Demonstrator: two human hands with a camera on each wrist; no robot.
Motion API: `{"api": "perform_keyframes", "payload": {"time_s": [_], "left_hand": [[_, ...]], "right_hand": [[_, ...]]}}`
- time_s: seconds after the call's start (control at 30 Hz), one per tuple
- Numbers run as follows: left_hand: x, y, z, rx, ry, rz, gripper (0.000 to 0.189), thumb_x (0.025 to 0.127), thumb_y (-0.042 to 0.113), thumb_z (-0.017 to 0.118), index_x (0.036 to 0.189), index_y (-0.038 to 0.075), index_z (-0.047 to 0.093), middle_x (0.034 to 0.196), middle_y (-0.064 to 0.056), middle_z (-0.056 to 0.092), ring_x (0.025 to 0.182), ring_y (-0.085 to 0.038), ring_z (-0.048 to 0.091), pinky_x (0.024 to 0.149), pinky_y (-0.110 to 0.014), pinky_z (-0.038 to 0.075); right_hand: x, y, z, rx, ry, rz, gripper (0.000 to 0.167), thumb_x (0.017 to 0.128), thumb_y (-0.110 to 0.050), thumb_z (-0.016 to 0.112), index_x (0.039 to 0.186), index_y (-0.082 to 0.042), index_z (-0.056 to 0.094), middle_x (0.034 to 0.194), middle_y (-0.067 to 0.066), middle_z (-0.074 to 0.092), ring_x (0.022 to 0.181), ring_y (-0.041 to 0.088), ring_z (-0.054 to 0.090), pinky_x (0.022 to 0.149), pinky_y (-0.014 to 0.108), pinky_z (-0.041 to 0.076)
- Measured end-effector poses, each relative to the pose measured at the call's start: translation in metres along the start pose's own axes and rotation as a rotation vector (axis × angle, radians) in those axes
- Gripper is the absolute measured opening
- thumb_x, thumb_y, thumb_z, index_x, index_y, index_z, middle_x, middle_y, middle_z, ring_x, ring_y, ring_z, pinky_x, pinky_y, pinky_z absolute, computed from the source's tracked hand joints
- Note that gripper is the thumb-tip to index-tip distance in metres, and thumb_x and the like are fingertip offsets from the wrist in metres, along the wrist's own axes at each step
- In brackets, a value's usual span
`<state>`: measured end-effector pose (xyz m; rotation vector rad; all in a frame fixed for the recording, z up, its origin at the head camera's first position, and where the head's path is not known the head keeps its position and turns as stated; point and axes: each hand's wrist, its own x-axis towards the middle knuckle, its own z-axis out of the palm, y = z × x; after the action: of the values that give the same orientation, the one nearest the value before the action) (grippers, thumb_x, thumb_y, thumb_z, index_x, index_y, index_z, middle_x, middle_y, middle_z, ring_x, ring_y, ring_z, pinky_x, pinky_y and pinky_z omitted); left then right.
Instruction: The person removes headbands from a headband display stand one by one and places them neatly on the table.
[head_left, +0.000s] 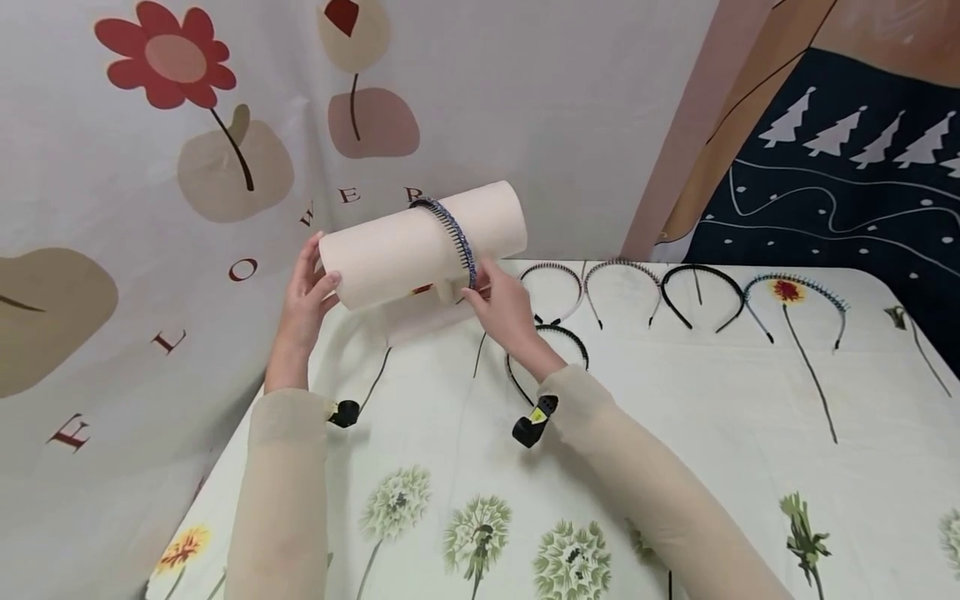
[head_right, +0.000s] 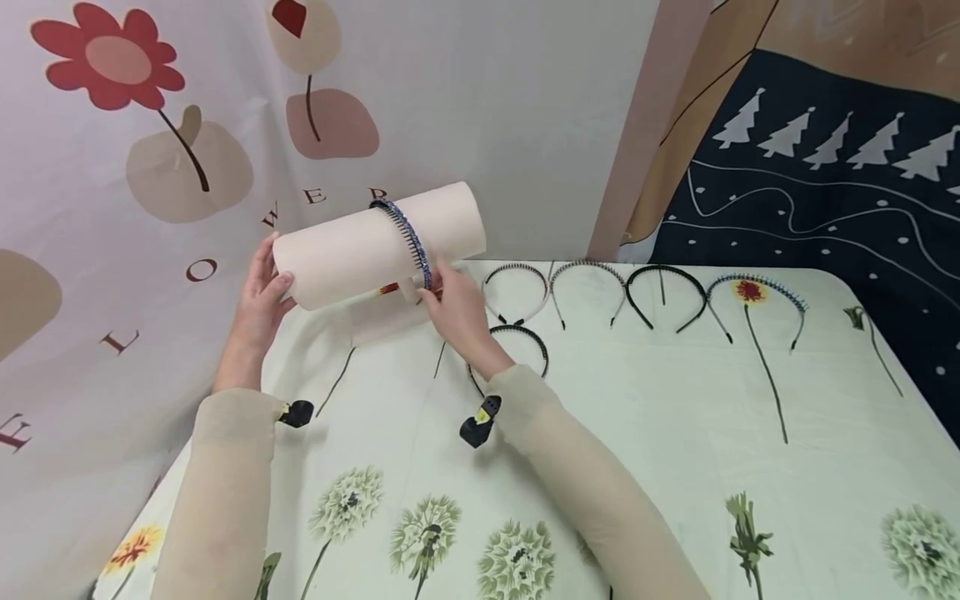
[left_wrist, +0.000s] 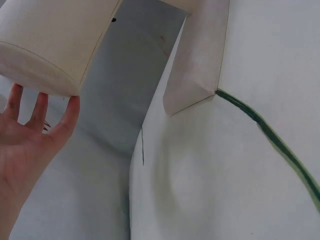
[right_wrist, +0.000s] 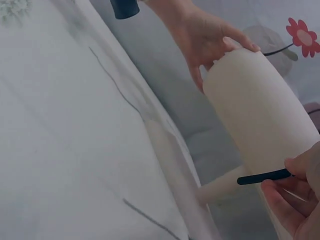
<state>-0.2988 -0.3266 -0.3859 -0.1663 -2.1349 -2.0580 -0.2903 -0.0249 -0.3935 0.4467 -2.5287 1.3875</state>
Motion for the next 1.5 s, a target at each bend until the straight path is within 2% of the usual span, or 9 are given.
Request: {"api": "perform_keyframes", "payload": {"time_s": [0.3, 0.6, 0.9, 1.03, 1.13, 1.23, 1.3, 1.37, 1.5], "left_hand": [[-0.002, 0.005, 0.002, 0.014, 0.002, -0.021, 0.067, 0.098, 0.022, 0.059, 0.156, 0.033, 0.028, 0.163, 0.009, 0.026, 0.141, -0.015, 0.037, 0.094, -0.020, 0.048], [-0.011, 0.021, 0.010, 0.026, -0.007, -0.040, 0.067, 0.097, 0.022, 0.059, 0.157, 0.030, 0.028, 0.164, 0.006, 0.025, 0.142, -0.016, 0.036, 0.107, -0.036, 0.041], [-0.001, 0.004, 0.003, 0.024, 0.006, -0.037, 0.068, 0.098, 0.023, 0.059, 0.157, 0.032, 0.026, 0.164, 0.009, 0.026, 0.142, -0.015, 0.036, 0.104, -0.032, 0.044], [-0.001, 0.003, 0.003, 0.021, 0.004, -0.036, 0.068, 0.098, 0.023, 0.059, 0.157, 0.032, 0.026, 0.164, 0.009, 0.025, 0.142, -0.016, 0.037, 0.102, -0.028, 0.045], [-0.006, 0.013, 0.008, 0.025, -0.005, -0.045, 0.068, 0.098, 0.023, 0.059, 0.157, 0.032, 0.027, 0.164, 0.008, 0.025, 0.142, -0.016, 0.037, 0.109, -0.036, 0.041], [-0.005, 0.015, 0.009, 0.031, -0.002, -0.050, 0.067, 0.098, 0.024, 0.059, 0.156, 0.035, 0.028, 0.165, 0.009, 0.024, 0.143, -0.016, 0.035, 0.116, -0.047, 0.035], [-0.003, 0.012, 0.007, 0.034, 0.004, -0.048, 0.066, 0.098, 0.025, 0.059, 0.155, 0.036, 0.028, 0.165, 0.010, 0.024, 0.144, -0.016, 0.034, 0.119, -0.052, 0.031], [0.002, 0.006, 0.003, 0.033, 0.010, -0.048, 0.067, 0.098, 0.025, 0.060, 0.155, 0.037, 0.028, 0.165, 0.011, 0.023, 0.145, -0.016, 0.033, 0.119, -0.054, 0.030], [0.001, 0.007, 0.002, 0.033, 0.008, -0.060, 0.066, 0.098, 0.025, 0.060, 0.155, 0.038, 0.028, 0.165, 0.011, 0.024, 0.145, -0.016, 0.034, 0.117, -0.049, 0.034]], "right_hand": [[-0.014, 0.017, -0.010, 0.032, 0.021, 0.027, 0.015, 0.097, -0.019, 0.065, 0.099, -0.010, 0.053, 0.101, 0.009, 0.071, 0.098, 0.024, 0.073, 0.086, 0.037, 0.058], [-0.024, 0.026, -0.018, 0.093, 0.046, 0.047, 0.016, 0.096, -0.015, 0.066, 0.095, -0.007, 0.052, 0.100, 0.011, 0.070, 0.100, 0.026, 0.073, 0.087, 0.037, 0.059], [-0.026, 0.029, -0.027, 0.192, 0.112, 0.051, 0.017, 0.095, -0.012, 0.066, 0.093, -0.004, 0.051, 0.103, 0.014, 0.071, 0.102, 0.027, 0.073, 0.088, 0.033, 0.059], [-0.023, 0.029, -0.033, 0.255, 0.157, 0.034, 0.016, 0.096, -0.011, 0.065, 0.094, -0.002, 0.052, 0.104, 0.017, 0.072, 0.100, 0.028, 0.073, 0.086, 0.032, 0.059], [-0.022, 0.028, -0.041, 0.299, 0.212, 0.002, 0.014, 0.096, -0.009, 0.065, 0.096, 0.001, 0.056, 0.103, 0.019, 0.072, 0.098, 0.030, 0.074, 0.084, 0.033, 0.060], [-0.021, 0.027, -0.052, 0.329, 0.266, -0.045, 0.014, 0.095, -0.008, 0.065, 0.101, 0.003, 0.059, 0.102, 0.020, 0.072, 0.097, 0.032, 0.073, 0.082, 0.029, 0.059], [-0.021, 0.026, -0.061, 0.338, 0.301, -0.072, 0.017, 0.095, -0.009, 0.065, 0.105, 0.005, 0.060, 0.101, 0.021, 0.071, 0.094, 0.029, 0.074, 0.082, 0.026, 0.059], [-0.021, 0.025, -0.071, 0.353, 0.316, -0.085, 0.019, 0.095, -0.007, 0.065, 0.107, 0.007, 0.059, 0.102, 0.023, 0.071, 0.091, 0.021, 0.074, 0.081, 0.021, 0.058], [-0.027, 0.027, -0.094, 0.381, 0.302, -0.069, 0.021, 0.095, -0.003, 0.062, 0.109, 0.011, 0.054, 0.103, 0.028, 0.069, 0.085, 0.000, 0.069, 0.081, 0.019, 0.057]]}}
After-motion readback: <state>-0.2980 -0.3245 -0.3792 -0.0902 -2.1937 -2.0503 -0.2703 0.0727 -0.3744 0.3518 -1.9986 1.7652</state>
